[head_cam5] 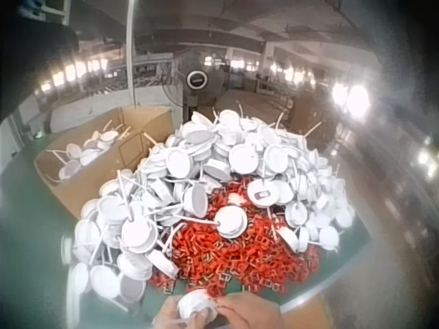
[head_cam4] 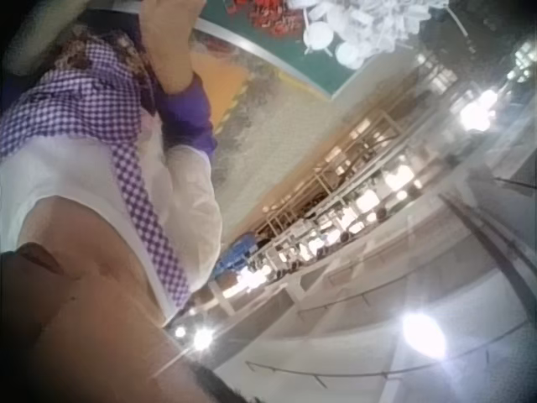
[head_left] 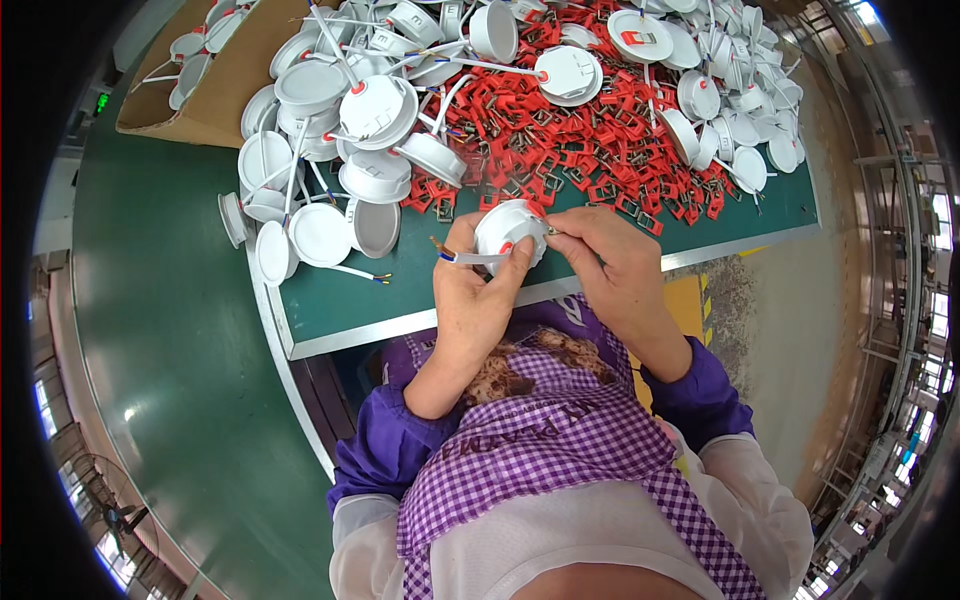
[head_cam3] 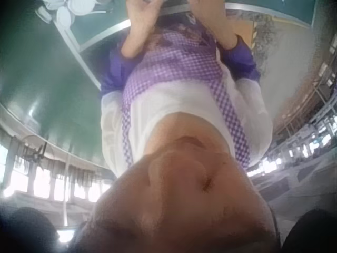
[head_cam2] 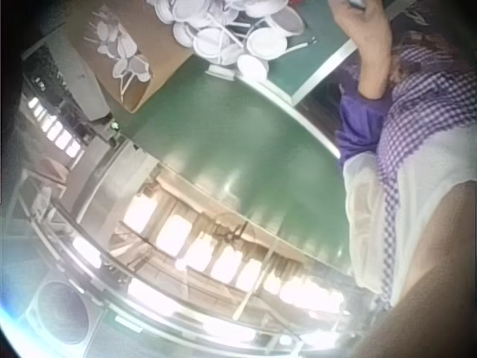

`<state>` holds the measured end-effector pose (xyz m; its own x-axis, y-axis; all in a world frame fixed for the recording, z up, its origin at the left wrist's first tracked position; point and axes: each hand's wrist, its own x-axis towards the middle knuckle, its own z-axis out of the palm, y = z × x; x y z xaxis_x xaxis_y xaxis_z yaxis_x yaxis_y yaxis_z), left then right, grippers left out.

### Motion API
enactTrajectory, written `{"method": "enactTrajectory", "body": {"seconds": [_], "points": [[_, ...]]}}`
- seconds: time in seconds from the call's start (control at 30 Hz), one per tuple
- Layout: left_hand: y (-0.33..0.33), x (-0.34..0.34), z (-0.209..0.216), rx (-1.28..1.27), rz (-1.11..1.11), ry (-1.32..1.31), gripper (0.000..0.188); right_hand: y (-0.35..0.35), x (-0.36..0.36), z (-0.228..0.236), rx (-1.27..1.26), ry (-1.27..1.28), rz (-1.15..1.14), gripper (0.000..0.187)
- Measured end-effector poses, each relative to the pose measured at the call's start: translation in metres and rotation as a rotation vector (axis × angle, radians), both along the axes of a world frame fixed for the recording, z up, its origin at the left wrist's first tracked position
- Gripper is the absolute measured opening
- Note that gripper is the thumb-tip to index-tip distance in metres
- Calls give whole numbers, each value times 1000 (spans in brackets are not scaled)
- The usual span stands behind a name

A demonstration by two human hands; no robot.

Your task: Manually assemble components of LED downlight fixtures, specifically attaching red metal clips to the white plastic housing.

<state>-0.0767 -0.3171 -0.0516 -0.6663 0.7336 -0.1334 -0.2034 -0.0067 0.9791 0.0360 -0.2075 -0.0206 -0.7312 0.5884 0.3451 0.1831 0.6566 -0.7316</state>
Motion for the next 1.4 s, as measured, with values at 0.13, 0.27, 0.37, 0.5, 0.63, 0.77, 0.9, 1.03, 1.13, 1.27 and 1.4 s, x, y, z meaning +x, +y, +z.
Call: {"method": "enactTrajectory", "body": {"seconds": [0.13,0.27,0.37,0.5,0.63,0.77,0.9,1.03,1.13,1.27,1.4], "points": [[5,2,0,-28,-1,222,25,3,3,2,-14,-36,6,15],[6,0,1,-45,-23,232,25,1,2,-1,8,-45,13,14],[3,-4,8,-112,-67,336,25,2,2,-5,-3,-35,-18,14],[-11,-9,-1,-7,-183,181,25,8,9,-8,-472,9,5,34],[-29,-9,4,5,-283,101,24,4,18,-5,-744,-67,136,58],[-40,-8,-2,-14,-313,84,24,-11,21,-4,-825,-122,149,54],[-49,-3,7,-81,-327,27,26,-13,24,-16,-1008,-98,148,46],[-51,3,-9,-16,-279,-1,28,-12,22,-18,-970,-133,144,44],[-52,2,-10,-50,-262,-159,30,-2,20,-18,-865,-148,232,42],[-60,-14,13,-294,-306,254,39,26,5,-28,-563,-170,53,39],[-66,-27,15,-280,-182,473,31,43,-8,-45,78,-226,-164,34]]}}
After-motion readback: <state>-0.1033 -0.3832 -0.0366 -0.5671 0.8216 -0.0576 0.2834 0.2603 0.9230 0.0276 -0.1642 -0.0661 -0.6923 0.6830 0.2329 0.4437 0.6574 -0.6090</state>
